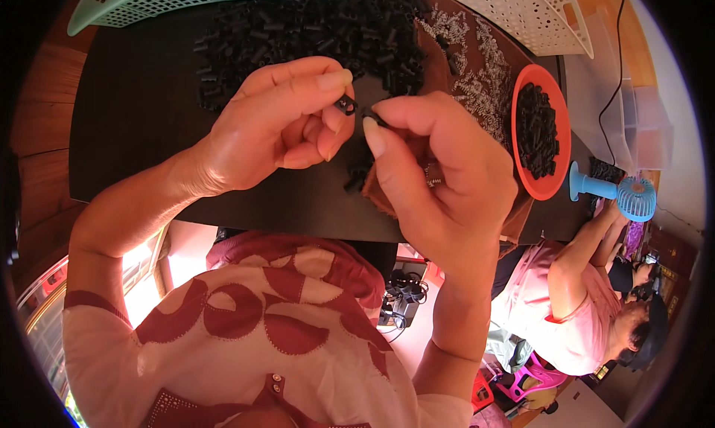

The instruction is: The person picks up small black plastic tubes and silver metal inserts from a table, fits the inserts into the tubes, and places the assembled pieces back onto the table.

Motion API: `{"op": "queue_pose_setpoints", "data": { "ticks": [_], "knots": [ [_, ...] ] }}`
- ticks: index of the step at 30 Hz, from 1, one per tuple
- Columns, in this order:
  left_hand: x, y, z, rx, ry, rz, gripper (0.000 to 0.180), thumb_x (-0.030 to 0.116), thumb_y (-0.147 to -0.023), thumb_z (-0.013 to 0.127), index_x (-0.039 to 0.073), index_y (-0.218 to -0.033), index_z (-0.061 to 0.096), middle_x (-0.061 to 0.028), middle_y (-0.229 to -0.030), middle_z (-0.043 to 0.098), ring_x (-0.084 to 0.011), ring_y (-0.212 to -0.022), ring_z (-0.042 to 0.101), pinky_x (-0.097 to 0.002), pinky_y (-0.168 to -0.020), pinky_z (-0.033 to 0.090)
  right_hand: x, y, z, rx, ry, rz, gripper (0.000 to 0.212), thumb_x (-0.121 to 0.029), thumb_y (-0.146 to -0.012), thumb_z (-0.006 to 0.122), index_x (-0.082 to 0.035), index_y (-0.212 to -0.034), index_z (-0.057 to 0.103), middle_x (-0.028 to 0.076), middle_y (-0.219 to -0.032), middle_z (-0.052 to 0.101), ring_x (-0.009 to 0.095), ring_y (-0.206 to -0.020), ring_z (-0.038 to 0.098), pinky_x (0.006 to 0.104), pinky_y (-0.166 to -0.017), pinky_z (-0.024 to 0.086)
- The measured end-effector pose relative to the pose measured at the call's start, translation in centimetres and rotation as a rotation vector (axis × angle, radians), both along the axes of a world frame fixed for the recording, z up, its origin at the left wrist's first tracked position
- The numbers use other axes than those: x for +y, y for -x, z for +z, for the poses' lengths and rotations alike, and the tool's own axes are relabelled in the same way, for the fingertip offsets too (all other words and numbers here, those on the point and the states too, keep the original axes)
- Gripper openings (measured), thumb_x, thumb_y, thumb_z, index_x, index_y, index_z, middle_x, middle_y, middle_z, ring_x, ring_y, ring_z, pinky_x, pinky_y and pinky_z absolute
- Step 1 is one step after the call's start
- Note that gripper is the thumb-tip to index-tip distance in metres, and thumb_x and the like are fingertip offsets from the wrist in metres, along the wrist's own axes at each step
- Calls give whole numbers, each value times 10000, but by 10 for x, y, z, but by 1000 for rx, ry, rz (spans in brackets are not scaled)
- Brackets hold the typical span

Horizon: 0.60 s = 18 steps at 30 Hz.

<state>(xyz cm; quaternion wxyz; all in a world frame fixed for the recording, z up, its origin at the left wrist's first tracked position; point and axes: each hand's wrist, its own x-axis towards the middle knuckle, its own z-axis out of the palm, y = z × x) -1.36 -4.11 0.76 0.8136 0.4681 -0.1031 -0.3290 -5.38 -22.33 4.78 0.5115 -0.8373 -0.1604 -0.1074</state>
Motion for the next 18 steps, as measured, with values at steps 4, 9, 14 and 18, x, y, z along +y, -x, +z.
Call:
{"op": "queue_pose_setpoints", "data": {
  "ticks": [4, 9, 14, 18],
  "knots": [
    [1, 2, 1, -6, 2, -16, 235, 256, -986, 457, 65, -890, 555, -47, -663, 550, -45, -459, 337, -196, -415, 243, 1, 3, 0, -79, 145, 26, 114, 35, -801, 676, 7, -896, 620, 37, -675, 544, 91, -545, 507, 221, -486, 395],
    [1, 4, 1, -75, -12, -44, 255, 273, -1003, 441, 51, -951, 554, -33, -641, 536, -34, -459, 328, -190, -418, 231, 1, 1, -8, -271, 221, 72, 126, 5, -800, 692, -5, -896, 611, 63, -658, 534, 154, -535, 512, 259, -473, 399],
    [3, 3, -1, -182, -15, -81, 286, 292, -1014, 428, 38, -947, 540, -26, -637, 518, -32, -468, 315, -198, -424, 222, 0, 5, -3, -247, 263, 97, 123, -3, -810, 685, -2, -897, 597, 69, -651, 518, 160, -530, 514, 267, -472, 400],
    [3, 3, -2, -202, 3, -101, 294, 294, -1018, 421, 33, -941, 534, -16, -626, 492, -33, -477, 304, -202, -432, 215, -1, 6, -2, -201, 224, 117, 119, -9, -816, 679, -2, -899, 594, 75, -659, 520, 168, -531, 517, 270, -471, 399]
  ]
}}
